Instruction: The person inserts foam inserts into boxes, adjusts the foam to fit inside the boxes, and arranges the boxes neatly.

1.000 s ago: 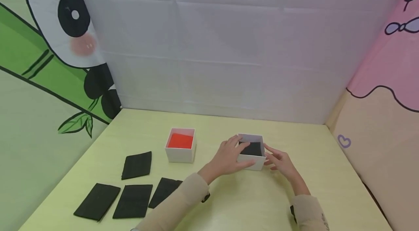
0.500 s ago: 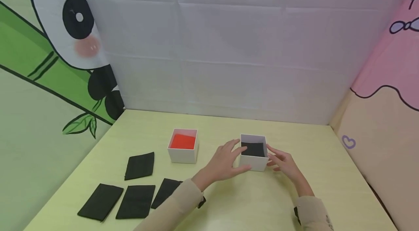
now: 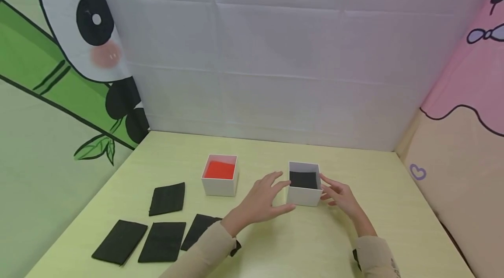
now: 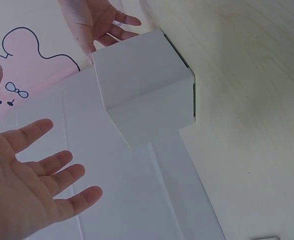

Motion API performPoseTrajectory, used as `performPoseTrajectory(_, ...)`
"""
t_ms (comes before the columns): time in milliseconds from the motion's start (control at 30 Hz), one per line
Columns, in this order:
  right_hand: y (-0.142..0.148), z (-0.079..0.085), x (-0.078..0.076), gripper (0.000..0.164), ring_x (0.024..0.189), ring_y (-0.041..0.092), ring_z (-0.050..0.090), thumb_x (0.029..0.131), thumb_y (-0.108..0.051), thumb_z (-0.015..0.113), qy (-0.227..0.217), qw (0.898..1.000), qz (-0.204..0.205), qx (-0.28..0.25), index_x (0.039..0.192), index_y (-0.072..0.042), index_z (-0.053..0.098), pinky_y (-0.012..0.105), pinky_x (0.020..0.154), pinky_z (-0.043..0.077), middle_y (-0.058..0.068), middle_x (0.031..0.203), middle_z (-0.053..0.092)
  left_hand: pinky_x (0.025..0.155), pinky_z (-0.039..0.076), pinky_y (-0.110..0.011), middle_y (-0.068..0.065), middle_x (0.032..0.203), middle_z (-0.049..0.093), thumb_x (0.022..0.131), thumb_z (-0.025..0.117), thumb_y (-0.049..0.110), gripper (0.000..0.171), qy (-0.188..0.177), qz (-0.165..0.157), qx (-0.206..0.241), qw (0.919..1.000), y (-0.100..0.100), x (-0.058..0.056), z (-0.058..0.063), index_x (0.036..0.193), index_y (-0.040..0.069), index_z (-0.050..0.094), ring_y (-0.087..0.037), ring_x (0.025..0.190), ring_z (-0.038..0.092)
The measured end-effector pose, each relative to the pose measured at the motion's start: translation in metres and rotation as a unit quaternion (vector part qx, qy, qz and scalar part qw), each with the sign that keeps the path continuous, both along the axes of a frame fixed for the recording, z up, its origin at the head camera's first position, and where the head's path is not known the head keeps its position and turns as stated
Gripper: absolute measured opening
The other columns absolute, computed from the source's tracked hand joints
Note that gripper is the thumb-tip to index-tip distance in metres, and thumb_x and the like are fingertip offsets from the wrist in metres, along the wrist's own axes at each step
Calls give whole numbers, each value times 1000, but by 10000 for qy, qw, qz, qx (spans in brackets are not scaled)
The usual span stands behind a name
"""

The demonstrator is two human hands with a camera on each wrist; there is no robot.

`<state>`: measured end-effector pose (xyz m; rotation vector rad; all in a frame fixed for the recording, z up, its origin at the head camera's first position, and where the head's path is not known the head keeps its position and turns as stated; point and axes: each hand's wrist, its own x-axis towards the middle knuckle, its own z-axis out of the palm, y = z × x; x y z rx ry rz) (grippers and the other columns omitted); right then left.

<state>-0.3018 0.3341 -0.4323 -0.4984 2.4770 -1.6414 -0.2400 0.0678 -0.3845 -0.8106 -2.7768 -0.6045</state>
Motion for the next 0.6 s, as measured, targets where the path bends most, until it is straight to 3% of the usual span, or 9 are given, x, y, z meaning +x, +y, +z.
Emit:
performPoseTrajectory(100,-1,0,-2,43,80,38,61,93,-16,48,37,10000,3,21,130,4,37,42,62,50,0,93,66,94,32,-39,-6,135,38,83,49,57,61,77,-39,73,9999,-3,2,-1,128,17,50,-20,124,31)
performPoseTrajectory(333,-3,1,-2,46,80,36,61,93,-18,48,28,10000,-49,70,131,5,35,42,63,50,26,101,59,93,33,-41,-7,133,39,82,49,58,60,57,38,90,9999,-13,5,-4,126,18,51,-21,123,32)
performPoseTrajectory(433,-3,1,-2,46,80,36,61,93,-18,48,-43,10000,-54,55,131,5,35,41,64,50,24,100,61,93,32,-42,-7,134,38,83,48,57,59,-74,60,114,9999,-18,7,-7,127,18,50,-22,124,32)
performPoseTrajectory(600,-2,0,-1,46,81,36,61,93,-18,48,-158,9999,-42,11,131,4,35,42,65,50,9,92,65,94,32,-43,-6,136,36,84,47,57,60,-296,16,203,9994,-24,13,-7,129,18,48,-22,124,31)
